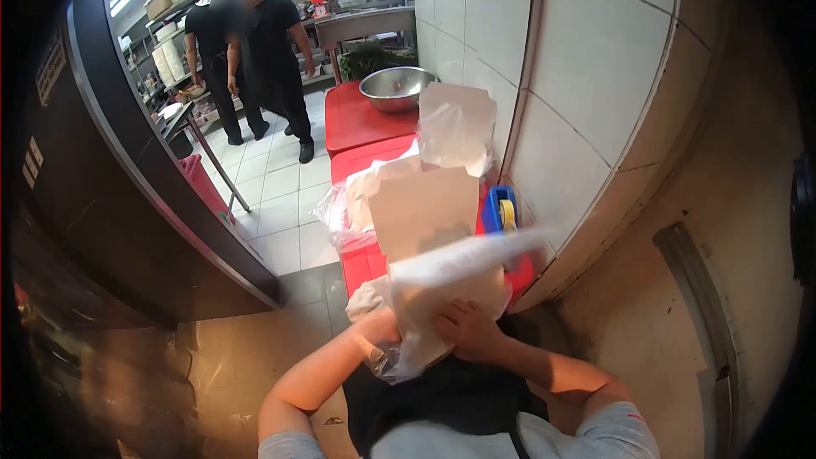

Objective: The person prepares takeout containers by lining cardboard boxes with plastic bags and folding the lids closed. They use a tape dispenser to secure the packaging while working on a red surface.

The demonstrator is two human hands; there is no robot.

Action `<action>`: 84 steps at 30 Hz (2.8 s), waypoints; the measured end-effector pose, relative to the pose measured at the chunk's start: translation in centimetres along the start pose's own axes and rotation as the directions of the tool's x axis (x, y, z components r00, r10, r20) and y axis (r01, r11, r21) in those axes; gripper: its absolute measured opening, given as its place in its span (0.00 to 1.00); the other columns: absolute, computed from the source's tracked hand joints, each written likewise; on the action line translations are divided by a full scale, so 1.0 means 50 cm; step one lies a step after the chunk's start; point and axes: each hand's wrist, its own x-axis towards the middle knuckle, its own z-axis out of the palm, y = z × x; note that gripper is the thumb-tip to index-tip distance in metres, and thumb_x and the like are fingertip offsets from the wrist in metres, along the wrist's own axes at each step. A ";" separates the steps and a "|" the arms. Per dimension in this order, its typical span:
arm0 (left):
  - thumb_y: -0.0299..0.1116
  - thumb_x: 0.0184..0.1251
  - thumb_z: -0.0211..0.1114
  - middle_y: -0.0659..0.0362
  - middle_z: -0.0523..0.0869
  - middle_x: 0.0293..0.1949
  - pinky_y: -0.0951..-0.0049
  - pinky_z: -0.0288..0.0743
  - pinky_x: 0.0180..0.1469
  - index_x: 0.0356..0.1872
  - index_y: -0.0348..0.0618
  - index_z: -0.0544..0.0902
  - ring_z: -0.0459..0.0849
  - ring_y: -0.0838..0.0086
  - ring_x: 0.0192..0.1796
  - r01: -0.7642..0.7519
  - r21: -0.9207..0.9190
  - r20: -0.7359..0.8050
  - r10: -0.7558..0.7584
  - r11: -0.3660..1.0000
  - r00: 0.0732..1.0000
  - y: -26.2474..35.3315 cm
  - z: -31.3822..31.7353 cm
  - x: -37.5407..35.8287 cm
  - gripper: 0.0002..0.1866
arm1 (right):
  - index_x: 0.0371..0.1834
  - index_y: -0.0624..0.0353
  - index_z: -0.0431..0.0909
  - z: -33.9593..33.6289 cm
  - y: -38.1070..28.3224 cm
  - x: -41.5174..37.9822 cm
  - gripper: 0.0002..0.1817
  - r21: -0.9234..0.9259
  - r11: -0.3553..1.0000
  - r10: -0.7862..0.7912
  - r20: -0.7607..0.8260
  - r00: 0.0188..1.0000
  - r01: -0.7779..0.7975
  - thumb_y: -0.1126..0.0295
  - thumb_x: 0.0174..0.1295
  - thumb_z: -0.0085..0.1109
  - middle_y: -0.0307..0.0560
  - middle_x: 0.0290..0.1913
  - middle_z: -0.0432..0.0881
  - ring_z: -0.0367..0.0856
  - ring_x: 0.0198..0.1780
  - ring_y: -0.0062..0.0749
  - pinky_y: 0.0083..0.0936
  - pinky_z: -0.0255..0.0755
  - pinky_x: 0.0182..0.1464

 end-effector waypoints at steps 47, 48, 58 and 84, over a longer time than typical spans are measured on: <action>0.37 0.56 0.68 0.62 0.78 0.55 0.37 0.44 0.67 0.43 0.50 0.84 0.68 0.60 0.66 0.469 0.810 -0.557 0.711 0.351 0.430 -0.156 -0.170 -0.109 0.13 | 0.57 0.62 0.71 0.252 0.760 0.340 0.35 0.130 0.844 0.484 0.235 0.843 -0.521 0.54 0.49 0.68 0.57 0.53 0.77 0.77 0.54 0.45 0.34 0.70 0.57; 0.34 0.55 0.68 0.63 0.81 0.51 0.38 0.43 0.67 0.38 0.50 0.85 0.70 0.61 0.64 0.439 0.823 -0.541 0.731 0.359 0.416 -0.144 -0.168 -0.109 0.09 | 0.54 0.62 0.73 0.220 0.729 0.336 0.28 0.223 0.812 0.533 0.096 0.841 -0.540 0.59 0.52 0.66 0.55 0.51 0.78 0.78 0.51 0.42 0.32 0.71 0.55; 0.38 0.50 0.71 0.62 0.83 0.39 0.55 0.56 0.61 0.33 0.48 0.85 0.80 0.68 0.49 0.301 0.869 -0.473 0.838 0.393 0.272 -0.084 -0.146 -0.106 0.10 | 0.39 0.61 0.79 0.002 0.092 0.295 0.13 0.188 0.978 -0.137 0.235 0.962 0.094 0.69 0.51 0.67 0.51 0.38 0.78 0.77 0.45 0.43 0.30 0.69 0.49; 0.41 0.56 0.64 0.52 0.69 0.61 0.34 0.45 0.64 0.49 0.51 0.81 0.60 0.56 0.67 0.644 0.714 -0.646 0.614 0.274 0.454 -0.065 -0.199 -0.102 0.19 | 0.47 0.59 0.76 0.215 0.074 0.220 0.18 -0.077 0.982 -0.080 0.657 0.749 0.172 0.68 0.52 0.55 0.52 0.47 0.74 0.72 0.54 0.43 0.42 0.63 0.51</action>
